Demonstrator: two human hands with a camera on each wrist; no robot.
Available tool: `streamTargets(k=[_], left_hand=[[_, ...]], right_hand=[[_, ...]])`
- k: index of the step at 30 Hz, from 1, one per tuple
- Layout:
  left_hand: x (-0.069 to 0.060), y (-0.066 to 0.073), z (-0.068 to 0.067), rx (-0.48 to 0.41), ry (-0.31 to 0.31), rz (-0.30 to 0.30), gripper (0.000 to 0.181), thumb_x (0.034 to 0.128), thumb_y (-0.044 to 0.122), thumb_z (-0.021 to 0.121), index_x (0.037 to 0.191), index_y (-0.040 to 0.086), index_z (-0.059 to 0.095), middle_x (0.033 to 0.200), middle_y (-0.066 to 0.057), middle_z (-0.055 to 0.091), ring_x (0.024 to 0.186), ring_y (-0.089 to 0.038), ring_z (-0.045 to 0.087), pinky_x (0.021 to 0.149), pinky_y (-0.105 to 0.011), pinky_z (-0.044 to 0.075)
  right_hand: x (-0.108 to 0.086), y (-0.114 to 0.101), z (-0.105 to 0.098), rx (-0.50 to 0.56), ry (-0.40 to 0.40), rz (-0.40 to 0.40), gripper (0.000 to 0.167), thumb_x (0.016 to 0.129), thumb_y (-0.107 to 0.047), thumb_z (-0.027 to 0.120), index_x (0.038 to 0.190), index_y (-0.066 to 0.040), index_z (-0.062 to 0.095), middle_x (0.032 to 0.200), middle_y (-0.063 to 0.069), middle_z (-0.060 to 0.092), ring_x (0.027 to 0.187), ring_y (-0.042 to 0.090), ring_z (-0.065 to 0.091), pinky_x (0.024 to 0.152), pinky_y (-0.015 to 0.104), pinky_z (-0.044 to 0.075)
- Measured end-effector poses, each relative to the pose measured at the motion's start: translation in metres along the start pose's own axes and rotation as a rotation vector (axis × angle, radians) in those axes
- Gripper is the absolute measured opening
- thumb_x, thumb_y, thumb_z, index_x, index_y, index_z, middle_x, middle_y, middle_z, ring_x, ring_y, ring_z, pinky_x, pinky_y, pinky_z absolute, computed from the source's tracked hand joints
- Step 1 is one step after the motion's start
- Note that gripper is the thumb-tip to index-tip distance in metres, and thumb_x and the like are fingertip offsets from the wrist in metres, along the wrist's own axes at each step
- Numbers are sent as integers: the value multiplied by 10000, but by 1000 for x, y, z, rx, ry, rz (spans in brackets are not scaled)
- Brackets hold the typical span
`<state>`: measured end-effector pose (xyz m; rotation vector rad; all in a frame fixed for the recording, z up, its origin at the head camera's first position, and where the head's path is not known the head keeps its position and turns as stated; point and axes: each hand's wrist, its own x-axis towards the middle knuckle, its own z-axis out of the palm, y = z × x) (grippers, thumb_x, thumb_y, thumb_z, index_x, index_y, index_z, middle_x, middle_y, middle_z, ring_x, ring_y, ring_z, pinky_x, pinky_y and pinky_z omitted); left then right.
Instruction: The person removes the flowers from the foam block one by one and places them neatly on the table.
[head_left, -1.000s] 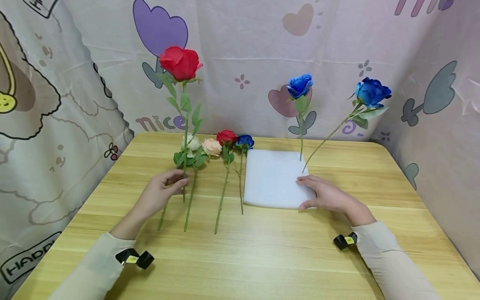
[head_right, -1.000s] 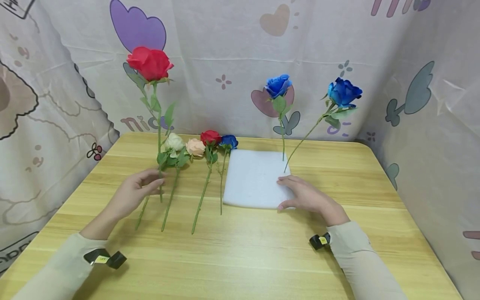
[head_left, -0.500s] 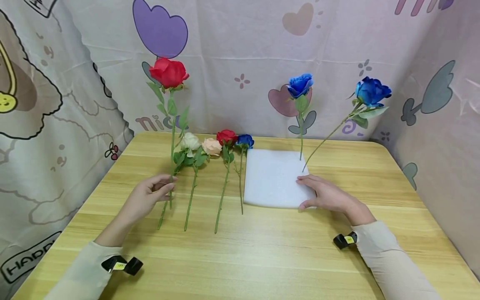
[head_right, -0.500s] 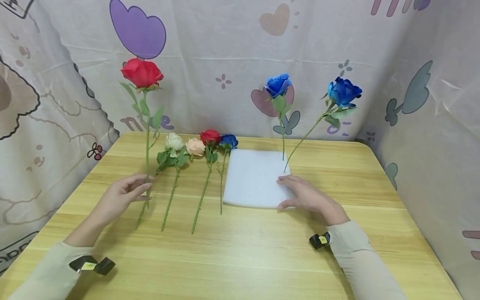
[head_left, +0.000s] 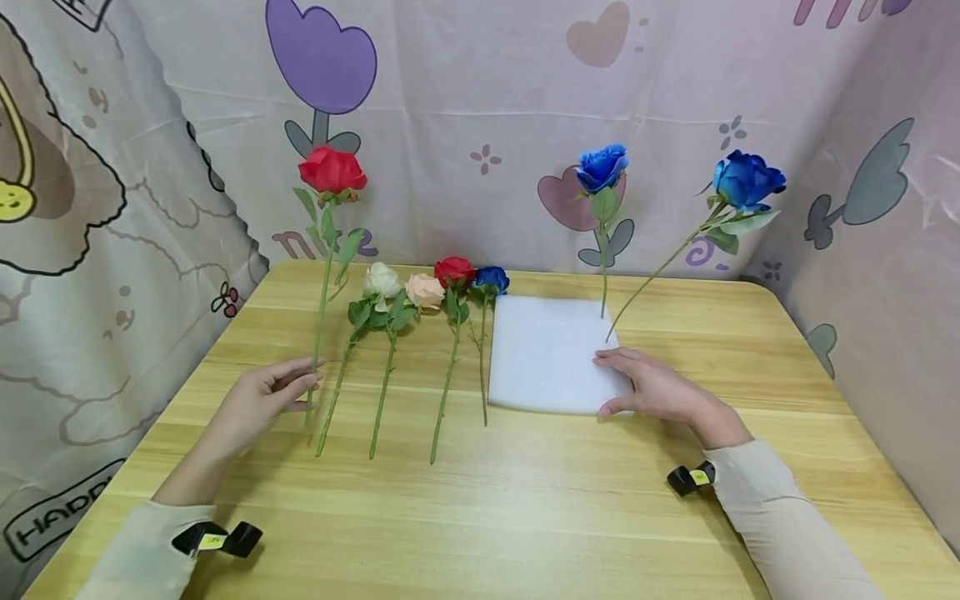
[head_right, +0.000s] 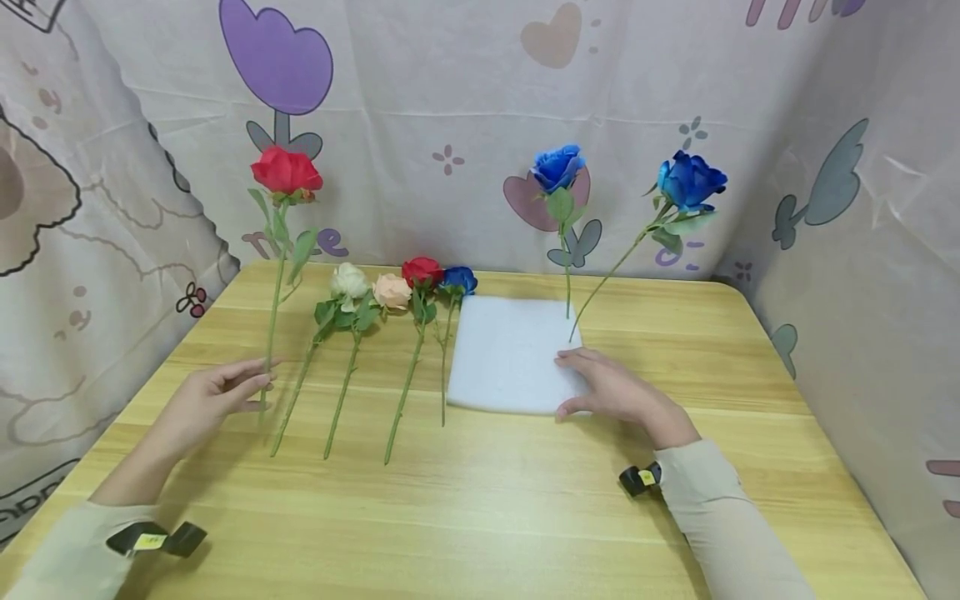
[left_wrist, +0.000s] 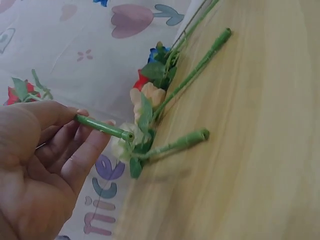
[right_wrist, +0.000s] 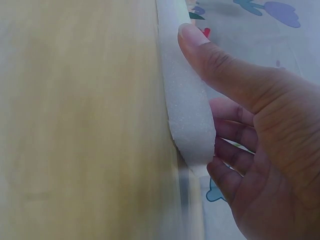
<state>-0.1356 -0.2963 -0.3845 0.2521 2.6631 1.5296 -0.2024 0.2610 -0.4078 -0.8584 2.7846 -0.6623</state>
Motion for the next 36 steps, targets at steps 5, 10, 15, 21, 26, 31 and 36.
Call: streamTargets(k=[5,10,15,21,26,31,36], left_hand=[[-6,-7,-5,25,-15,-28,529,1024,263,543,1381,-117,456,1325,-284,538,1059,-303,641,775,-286,582],[-12,-11,-11,28,-42,-18,446,1031,189,531,1339,-131,486,1275,-305,560,1006,-221,659,761,-302,589],[-18,-15,-16,20,-78,-28,436,1032,190,527,1351,-106,490,1315,-283,544,1027,-185,652,767,-310,589],[-23,-19,-19,-26,-92,-85,458,1028,155,533,1374,-131,444,1273,-329,528,969,-210,659,765,-333,592],[-25,-24,-24,-56,-106,-141,508,1028,197,539,1394,-132,414,1307,-351,443,940,-238,661,784,-331,587],[-25,-30,-30,-105,-149,-188,561,1028,201,538,1413,-160,352,1311,-369,438,930,-258,669,807,-334,580],[-26,-34,-31,-135,-203,-242,578,1026,190,541,1413,-179,322,1252,-333,474,946,-255,651,820,-336,577]], right_hand=[[0,0,-1,-5,-5,7,917,739,-526,792,1413,14,484,1472,171,438,1380,414,320,1124,557,273],[0,-1,-1,-6,-10,8,919,742,-531,787,1413,18,482,1471,179,435,1379,420,319,1122,562,272],[0,-1,-1,-1,-5,10,913,737,-509,803,1411,18,484,1473,176,434,1380,417,319,1124,557,273],[0,-1,0,2,-5,9,916,738,-520,796,1411,17,483,1473,176,433,1379,416,321,1122,558,275],[1,0,0,3,-18,23,926,740,-529,791,1425,6,471,1485,172,420,1385,407,316,1126,555,270],[0,-1,-1,4,-12,21,918,744,-520,792,1421,12,474,1480,179,423,1381,416,317,1121,563,273],[0,-1,-1,-2,-5,18,917,739,-520,797,1418,9,480,1475,178,430,1375,417,327,1118,564,279]])
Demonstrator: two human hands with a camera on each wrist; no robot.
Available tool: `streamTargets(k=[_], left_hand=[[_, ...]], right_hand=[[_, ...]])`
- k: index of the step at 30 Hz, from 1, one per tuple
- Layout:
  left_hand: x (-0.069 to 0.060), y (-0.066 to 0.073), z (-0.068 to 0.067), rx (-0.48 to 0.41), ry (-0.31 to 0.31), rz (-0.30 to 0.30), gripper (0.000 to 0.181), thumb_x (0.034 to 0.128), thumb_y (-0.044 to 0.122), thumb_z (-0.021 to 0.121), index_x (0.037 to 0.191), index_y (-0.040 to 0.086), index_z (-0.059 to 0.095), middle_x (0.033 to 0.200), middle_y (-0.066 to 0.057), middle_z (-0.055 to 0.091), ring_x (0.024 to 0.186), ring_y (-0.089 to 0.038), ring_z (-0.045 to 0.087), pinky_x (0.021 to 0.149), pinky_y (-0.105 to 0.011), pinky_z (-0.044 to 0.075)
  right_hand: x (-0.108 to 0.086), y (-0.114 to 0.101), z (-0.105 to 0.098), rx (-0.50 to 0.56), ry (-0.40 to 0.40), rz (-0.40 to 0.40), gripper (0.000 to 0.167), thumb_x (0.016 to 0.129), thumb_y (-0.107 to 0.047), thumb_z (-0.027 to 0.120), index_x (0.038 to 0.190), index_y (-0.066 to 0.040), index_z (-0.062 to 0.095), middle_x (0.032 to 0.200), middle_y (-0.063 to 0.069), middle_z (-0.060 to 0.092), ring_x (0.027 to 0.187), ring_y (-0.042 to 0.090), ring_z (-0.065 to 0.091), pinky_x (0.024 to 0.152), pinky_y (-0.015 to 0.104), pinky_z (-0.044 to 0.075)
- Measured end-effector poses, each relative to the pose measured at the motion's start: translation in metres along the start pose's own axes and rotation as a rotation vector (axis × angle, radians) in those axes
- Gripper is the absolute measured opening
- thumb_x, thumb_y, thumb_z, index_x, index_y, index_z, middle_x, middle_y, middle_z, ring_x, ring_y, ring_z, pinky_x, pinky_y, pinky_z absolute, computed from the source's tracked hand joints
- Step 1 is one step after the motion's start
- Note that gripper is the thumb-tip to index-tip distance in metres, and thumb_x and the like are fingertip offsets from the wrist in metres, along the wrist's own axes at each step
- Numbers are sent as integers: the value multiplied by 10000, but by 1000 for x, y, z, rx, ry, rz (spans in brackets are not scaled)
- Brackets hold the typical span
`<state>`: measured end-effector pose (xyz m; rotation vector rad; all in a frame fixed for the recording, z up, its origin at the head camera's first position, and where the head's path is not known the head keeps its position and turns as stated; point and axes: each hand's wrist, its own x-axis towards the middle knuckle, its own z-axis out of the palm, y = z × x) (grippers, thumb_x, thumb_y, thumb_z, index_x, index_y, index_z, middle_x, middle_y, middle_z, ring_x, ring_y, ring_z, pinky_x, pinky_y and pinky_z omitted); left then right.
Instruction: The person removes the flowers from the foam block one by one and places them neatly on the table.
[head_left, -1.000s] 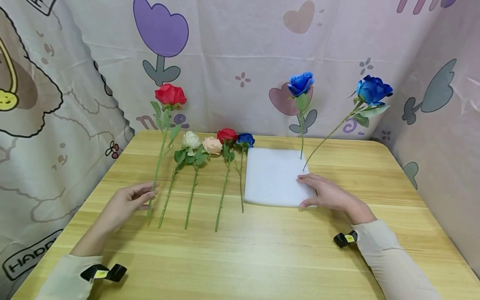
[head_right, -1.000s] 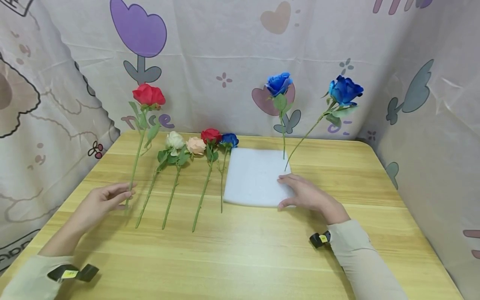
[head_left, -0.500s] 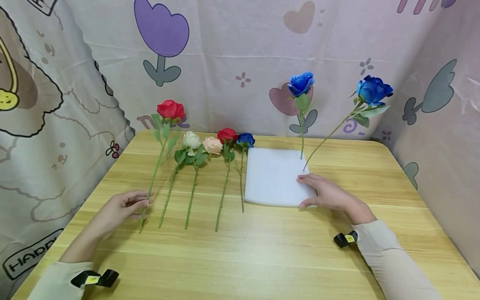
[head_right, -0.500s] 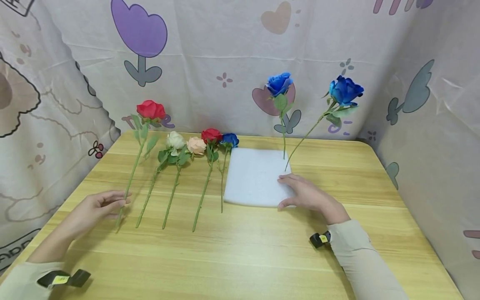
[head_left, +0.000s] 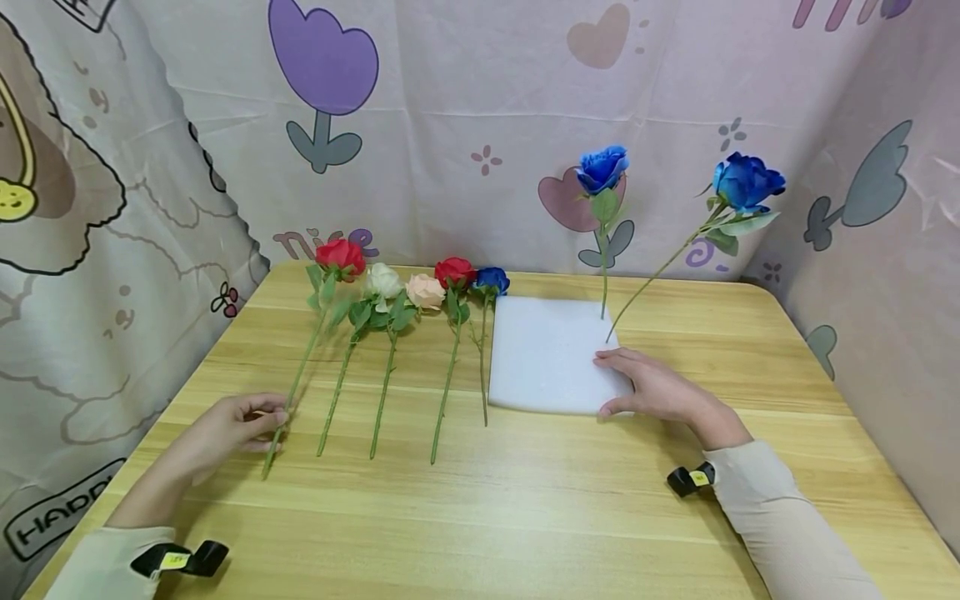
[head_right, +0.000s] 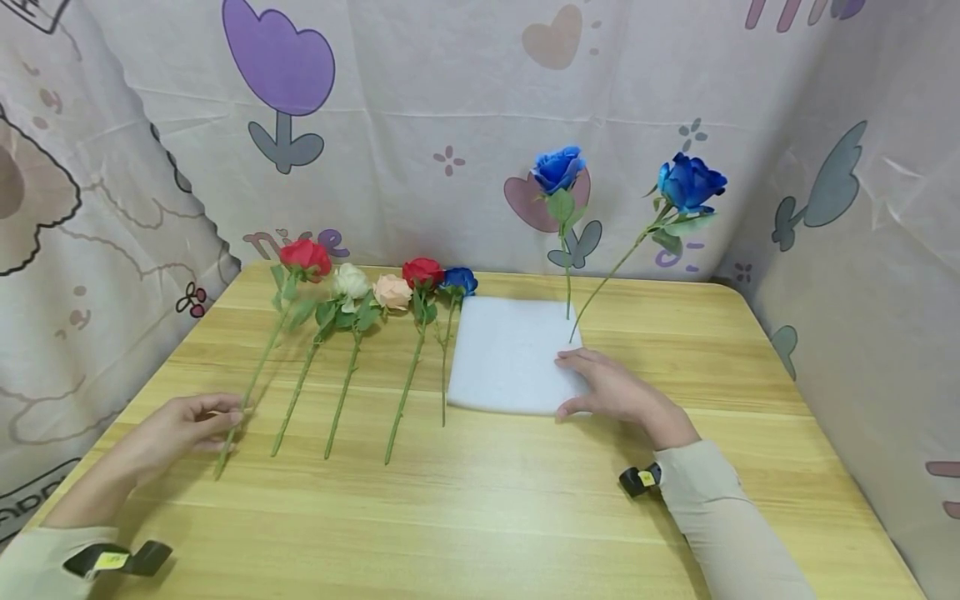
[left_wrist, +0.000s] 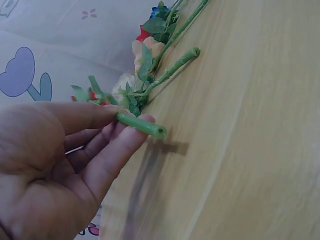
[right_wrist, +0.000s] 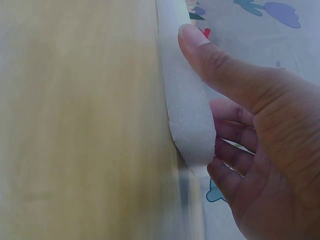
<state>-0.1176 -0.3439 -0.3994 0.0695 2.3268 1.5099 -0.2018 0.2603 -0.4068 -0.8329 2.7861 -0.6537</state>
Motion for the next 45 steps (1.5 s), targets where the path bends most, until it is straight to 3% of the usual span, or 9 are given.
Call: streamTargets(k=[4,17,26,31,36,45], left_hand=[[0,-3,-1,-4,-25,-32,591,1023,190,547,1419,-179,310,1185,-284,505,940,-247,645,810,-336,580],[0,-4,1,6,-43,-80,532,1026,107,522,1398,-205,305,1216,-264,515,964,-226,619,798,-356,585],[3,-5,-2,207,-28,-34,522,1008,138,567,1388,-167,380,1090,-168,594,983,-233,610,753,-328,585],[5,-5,-3,259,-27,3,523,981,119,606,1375,-159,403,1038,-132,588,911,-189,599,699,-308,581],[6,-5,-5,280,-38,42,508,965,99,624,1353,-160,422,1011,-129,567,855,-160,592,669,-304,583],[7,-6,-8,242,-34,28,550,945,141,665,1371,-117,431,1032,-152,556,862,-165,598,687,-312,587]], right_hand=[[0,1,0,-5,-3,-8,916,743,-523,791,1419,10,477,1476,178,428,1377,416,325,1120,559,279],[-1,0,0,5,-4,-12,907,746,-498,802,1417,19,476,1476,173,431,1380,414,321,1128,552,268],[0,1,0,-4,-4,-13,914,745,-516,793,1416,18,477,1476,171,432,1383,418,315,1132,550,260],[0,1,0,3,-6,-13,917,747,-521,789,1417,20,474,1476,174,430,1383,419,313,1131,553,259],[0,0,0,9,-2,-7,912,744,-511,797,1415,19,478,1477,169,431,1384,418,312,1131,552,261],[0,0,-1,9,-4,-4,908,742,-498,804,1412,21,481,1474,169,434,1384,420,311,1132,554,257]])
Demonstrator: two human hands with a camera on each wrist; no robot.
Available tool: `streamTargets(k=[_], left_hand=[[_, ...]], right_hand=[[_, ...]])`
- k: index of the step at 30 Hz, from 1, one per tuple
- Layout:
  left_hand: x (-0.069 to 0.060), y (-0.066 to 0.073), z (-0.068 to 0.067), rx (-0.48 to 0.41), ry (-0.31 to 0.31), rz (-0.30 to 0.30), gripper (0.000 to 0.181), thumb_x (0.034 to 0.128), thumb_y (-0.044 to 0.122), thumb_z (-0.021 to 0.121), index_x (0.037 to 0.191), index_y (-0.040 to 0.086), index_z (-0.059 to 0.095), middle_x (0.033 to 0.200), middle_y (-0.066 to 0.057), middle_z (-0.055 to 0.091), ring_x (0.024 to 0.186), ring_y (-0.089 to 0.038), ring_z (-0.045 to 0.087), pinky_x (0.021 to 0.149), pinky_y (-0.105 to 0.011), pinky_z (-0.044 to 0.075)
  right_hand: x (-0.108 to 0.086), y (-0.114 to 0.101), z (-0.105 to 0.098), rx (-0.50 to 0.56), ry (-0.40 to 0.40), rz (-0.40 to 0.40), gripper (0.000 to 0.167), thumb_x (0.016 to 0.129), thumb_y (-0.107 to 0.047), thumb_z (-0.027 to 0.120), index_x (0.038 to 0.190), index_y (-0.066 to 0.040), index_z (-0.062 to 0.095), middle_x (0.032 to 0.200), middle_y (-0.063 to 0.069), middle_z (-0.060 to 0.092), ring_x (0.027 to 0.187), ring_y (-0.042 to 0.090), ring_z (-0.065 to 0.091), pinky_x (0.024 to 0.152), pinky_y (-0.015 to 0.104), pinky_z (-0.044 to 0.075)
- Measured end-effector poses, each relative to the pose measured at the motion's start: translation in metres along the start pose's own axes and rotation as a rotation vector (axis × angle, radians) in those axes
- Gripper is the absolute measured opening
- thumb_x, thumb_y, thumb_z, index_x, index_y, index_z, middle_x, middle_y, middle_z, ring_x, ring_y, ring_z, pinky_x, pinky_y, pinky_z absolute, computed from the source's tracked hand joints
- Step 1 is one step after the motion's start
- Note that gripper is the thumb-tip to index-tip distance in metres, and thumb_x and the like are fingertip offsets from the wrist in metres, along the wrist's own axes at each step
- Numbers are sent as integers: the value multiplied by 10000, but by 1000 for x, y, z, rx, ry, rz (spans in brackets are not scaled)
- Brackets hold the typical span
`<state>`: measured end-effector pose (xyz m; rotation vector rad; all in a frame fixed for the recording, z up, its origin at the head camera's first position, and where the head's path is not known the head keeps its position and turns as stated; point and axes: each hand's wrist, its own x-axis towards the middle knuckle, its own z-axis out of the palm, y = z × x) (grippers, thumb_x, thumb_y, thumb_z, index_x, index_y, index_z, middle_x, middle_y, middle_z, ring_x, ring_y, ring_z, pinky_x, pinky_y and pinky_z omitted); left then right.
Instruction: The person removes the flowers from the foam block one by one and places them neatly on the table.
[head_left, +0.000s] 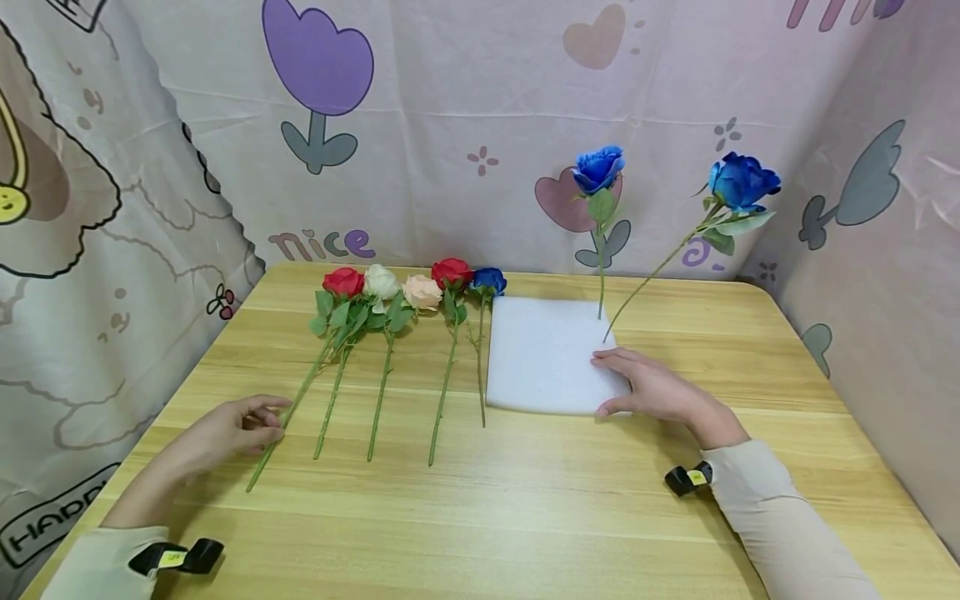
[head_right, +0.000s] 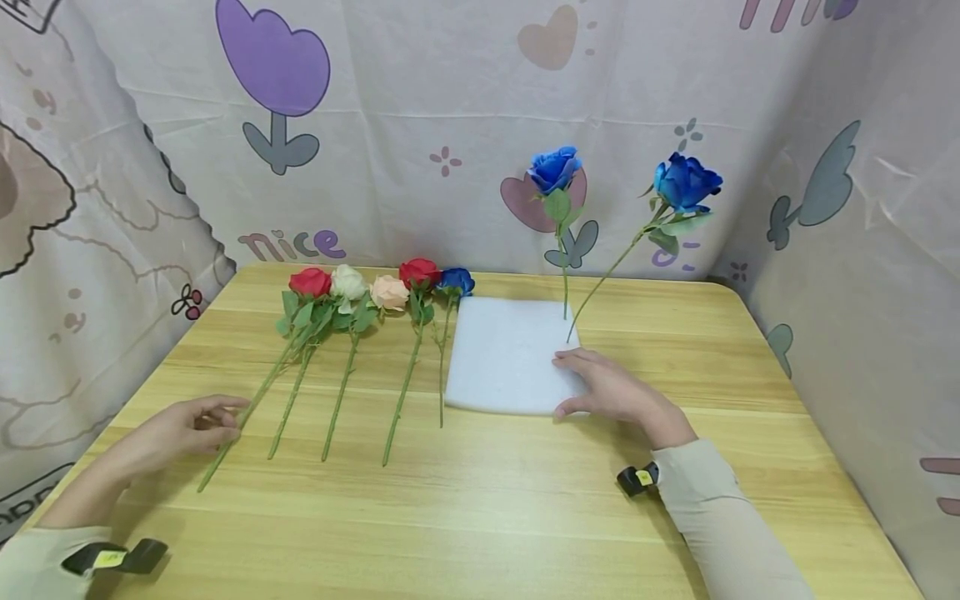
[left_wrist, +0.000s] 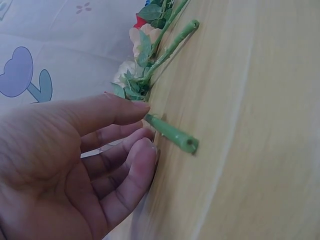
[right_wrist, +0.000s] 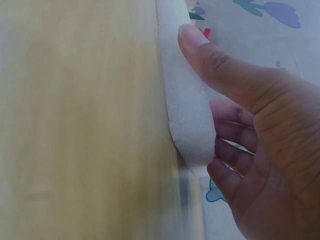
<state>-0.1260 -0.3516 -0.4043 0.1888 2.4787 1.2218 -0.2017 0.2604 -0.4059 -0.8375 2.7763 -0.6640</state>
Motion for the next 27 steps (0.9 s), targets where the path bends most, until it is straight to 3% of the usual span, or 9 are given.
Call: streamTargets(k=[9,19,27], left_hand=[[1,6,-4,41,31,10,505,971,141,629,1372,-104,442,1017,-142,580,843,-192,613,667,-309,589],[5,25,-6,153,68,57,496,982,245,622,1373,-30,489,1036,-119,620,848,-217,606,650,-306,553],[14,44,-2,141,64,65,539,1001,304,585,1415,-15,452,1114,-155,589,881,-270,585,668,-343,560]], right_hand=[[-1,-1,-1,9,-5,8,909,739,-487,810,1416,20,476,1479,174,425,1388,420,302,1136,552,250],[0,0,0,2,-6,-4,925,739,-512,795,1419,24,469,1487,172,415,1388,413,307,1134,547,258],[1,2,0,11,-10,-8,918,744,-509,793,1423,16,467,1486,166,417,1386,405,314,1132,544,265]])
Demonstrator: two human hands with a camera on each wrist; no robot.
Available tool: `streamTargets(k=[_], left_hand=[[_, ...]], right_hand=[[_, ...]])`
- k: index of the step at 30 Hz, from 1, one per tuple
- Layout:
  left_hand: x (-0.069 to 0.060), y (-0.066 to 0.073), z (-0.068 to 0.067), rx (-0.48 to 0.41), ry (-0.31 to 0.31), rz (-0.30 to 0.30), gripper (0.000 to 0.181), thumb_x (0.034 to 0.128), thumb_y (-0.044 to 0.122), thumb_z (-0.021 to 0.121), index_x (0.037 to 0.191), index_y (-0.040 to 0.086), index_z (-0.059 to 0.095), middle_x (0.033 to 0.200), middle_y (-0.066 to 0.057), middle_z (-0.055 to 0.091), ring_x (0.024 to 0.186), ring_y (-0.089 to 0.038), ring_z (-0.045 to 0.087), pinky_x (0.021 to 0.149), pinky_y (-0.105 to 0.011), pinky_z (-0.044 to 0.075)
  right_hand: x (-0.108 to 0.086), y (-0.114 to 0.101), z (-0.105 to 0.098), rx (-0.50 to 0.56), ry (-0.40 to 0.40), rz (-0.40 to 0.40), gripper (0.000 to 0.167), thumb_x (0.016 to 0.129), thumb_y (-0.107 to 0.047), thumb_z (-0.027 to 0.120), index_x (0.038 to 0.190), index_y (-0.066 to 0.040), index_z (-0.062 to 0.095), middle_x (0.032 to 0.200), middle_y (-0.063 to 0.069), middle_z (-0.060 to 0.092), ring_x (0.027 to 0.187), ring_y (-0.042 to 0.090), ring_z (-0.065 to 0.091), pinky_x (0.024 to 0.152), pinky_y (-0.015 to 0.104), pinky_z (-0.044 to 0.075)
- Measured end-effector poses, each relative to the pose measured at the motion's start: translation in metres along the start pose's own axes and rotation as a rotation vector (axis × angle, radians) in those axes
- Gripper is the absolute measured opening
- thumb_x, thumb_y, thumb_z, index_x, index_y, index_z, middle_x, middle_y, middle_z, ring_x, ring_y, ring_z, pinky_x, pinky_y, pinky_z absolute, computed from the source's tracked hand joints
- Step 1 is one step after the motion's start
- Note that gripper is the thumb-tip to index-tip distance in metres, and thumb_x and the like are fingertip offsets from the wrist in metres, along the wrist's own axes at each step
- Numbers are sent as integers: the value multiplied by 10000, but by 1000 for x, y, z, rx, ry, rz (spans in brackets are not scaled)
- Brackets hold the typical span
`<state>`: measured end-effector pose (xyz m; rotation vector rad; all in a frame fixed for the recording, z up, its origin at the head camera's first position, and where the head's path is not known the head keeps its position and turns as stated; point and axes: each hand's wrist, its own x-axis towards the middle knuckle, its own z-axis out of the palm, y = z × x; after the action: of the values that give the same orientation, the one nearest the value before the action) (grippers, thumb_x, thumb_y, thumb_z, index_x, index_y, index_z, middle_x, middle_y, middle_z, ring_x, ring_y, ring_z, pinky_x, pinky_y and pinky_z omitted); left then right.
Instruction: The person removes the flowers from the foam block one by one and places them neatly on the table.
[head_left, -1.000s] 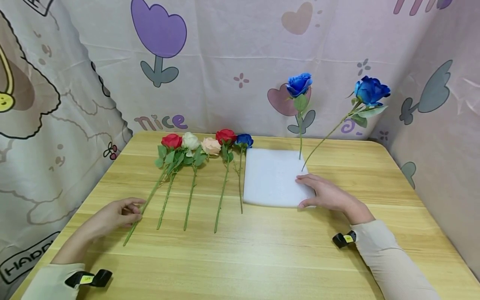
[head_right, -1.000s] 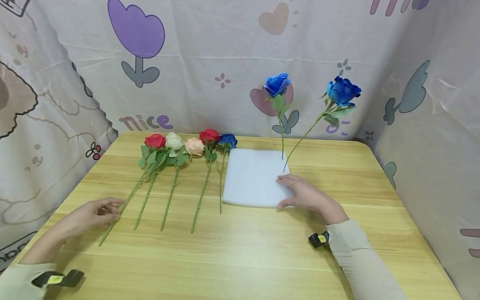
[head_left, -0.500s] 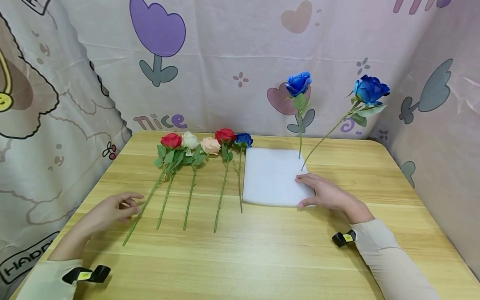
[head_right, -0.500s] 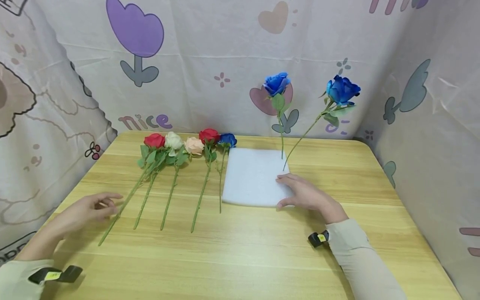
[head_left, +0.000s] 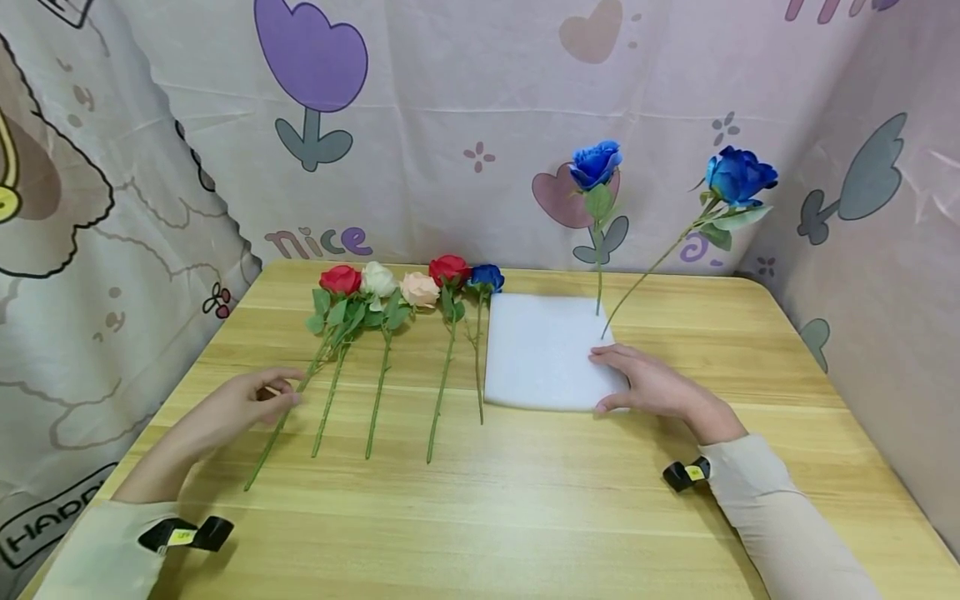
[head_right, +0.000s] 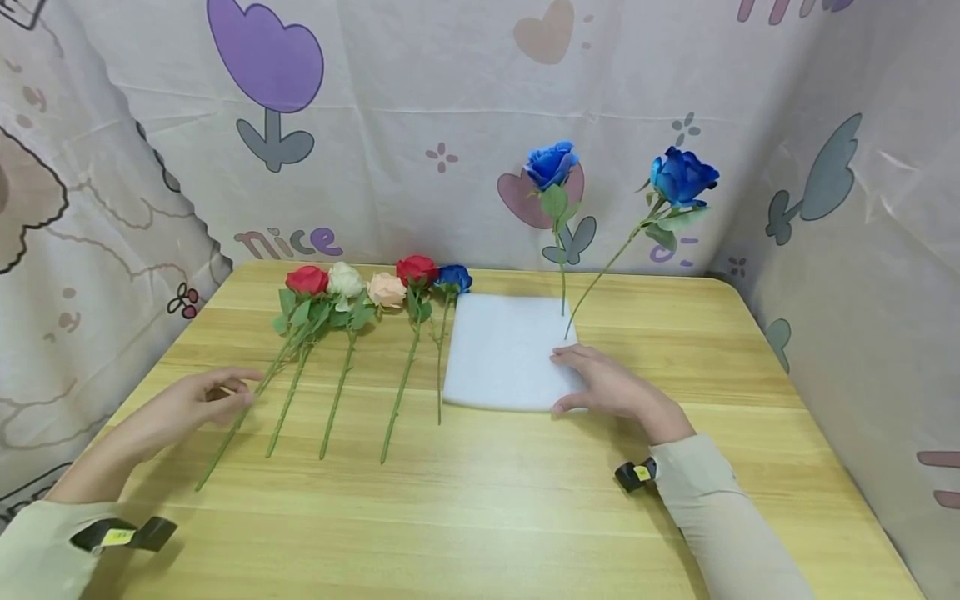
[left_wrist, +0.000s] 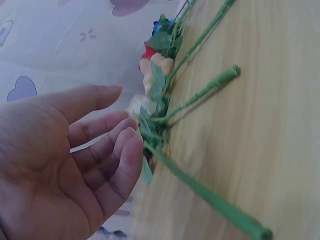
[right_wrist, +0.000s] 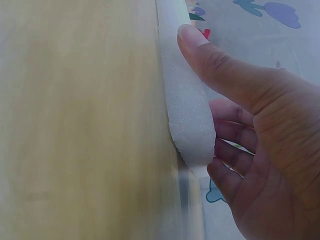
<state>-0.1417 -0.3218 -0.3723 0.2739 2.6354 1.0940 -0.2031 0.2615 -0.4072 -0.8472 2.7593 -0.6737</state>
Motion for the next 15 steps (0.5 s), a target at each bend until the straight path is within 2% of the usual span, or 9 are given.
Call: streamTargets(k=[7,12,15], left_hand=[[16,16,6,64,1,85,504,1000,315,585,1382,-4,501,1103,-111,618,878,-240,592,659,-349,536],[32,28,13,112,6,147,451,998,313,589,1355,39,549,1071,-56,641,952,-219,591,727,-353,529],[42,34,18,108,-7,161,440,999,319,588,1348,54,560,1050,-33,642,948,-207,594,746,-357,527]], right_hand=[[1,1,-1,-7,-4,3,915,738,-506,801,1442,-31,461,1485,176,415,1382,409,323,1129,550,271],[-1,-2,-2,-3,-18,-8,845,754,-476,807,1438,-90,496,1490,160,411,1373,421,330,1108,579,292],[-1,-2,-2,0,-24,-8,816,759,-471,807,1427,-102,517,1495,141,408,1379,414,323,1110,576,292]])
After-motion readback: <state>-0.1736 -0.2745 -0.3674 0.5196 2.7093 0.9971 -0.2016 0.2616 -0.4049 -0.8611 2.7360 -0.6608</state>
